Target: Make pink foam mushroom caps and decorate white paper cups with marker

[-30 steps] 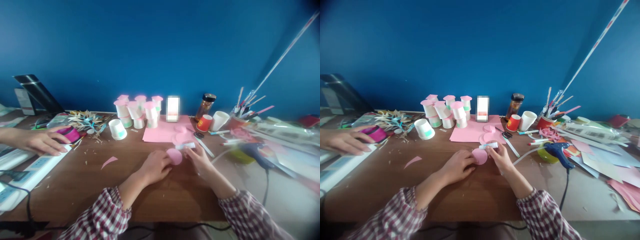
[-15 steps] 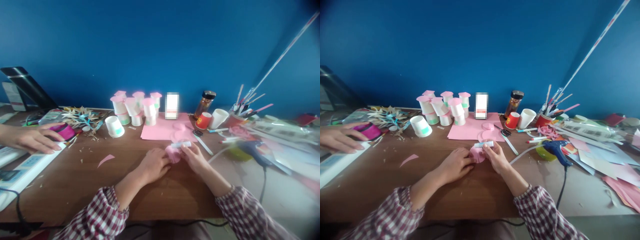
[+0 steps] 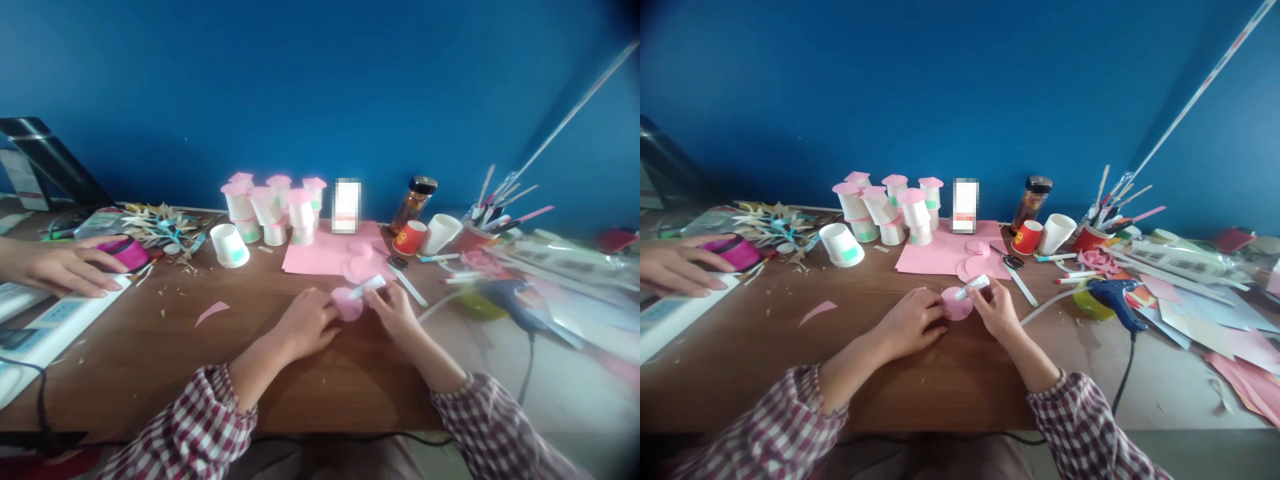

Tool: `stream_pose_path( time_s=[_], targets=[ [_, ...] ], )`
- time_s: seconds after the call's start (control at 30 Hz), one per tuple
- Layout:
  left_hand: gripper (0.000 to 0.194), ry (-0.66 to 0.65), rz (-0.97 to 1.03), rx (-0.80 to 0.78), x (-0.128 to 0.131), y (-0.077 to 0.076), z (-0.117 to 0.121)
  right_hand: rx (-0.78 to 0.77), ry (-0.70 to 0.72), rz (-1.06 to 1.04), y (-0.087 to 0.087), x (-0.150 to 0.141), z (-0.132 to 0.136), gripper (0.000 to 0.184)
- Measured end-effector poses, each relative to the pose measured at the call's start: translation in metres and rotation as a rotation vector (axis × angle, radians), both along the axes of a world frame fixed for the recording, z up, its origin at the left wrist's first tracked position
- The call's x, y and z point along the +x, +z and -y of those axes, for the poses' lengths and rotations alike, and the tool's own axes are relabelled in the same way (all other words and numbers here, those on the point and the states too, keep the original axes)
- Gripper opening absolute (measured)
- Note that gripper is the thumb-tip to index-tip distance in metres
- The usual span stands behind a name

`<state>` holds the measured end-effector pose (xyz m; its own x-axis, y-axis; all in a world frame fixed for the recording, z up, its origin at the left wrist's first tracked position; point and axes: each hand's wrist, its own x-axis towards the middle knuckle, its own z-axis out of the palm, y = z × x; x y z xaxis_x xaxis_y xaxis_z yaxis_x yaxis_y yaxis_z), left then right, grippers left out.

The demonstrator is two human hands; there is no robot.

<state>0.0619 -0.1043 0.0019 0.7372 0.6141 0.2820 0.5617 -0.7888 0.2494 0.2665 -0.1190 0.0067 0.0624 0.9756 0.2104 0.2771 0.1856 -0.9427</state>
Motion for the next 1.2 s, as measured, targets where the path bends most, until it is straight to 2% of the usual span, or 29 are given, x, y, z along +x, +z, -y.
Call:
stream_pose_path(
  time_s=[0.2,0.4,0.67,1.2],
  targets=[
    [0.023,0.017,0.018,-0.016,0.001,0.003,-0.001,0.053,0.029,0.347,0.005,-0.004,0.007,0.024],
    [0.016,-0.002,0.005,-0.008,0.001,0.004,-0.003,0.084,0.047,0.495,0.001,-0.005,0.007,0.022],
    [0.017,-0.005,0.025,-0.007,0.001,0.001,-0.003,0.107,-0.030,0.540,-0.003,-0.006,0.004,0.022],
    [0.016,-0.018,0.008,-0.002,0.001,0.004,-0.003,0.126,-0.002,0.558,-0.006,-0.007,0.003,0.022]
  ],
)
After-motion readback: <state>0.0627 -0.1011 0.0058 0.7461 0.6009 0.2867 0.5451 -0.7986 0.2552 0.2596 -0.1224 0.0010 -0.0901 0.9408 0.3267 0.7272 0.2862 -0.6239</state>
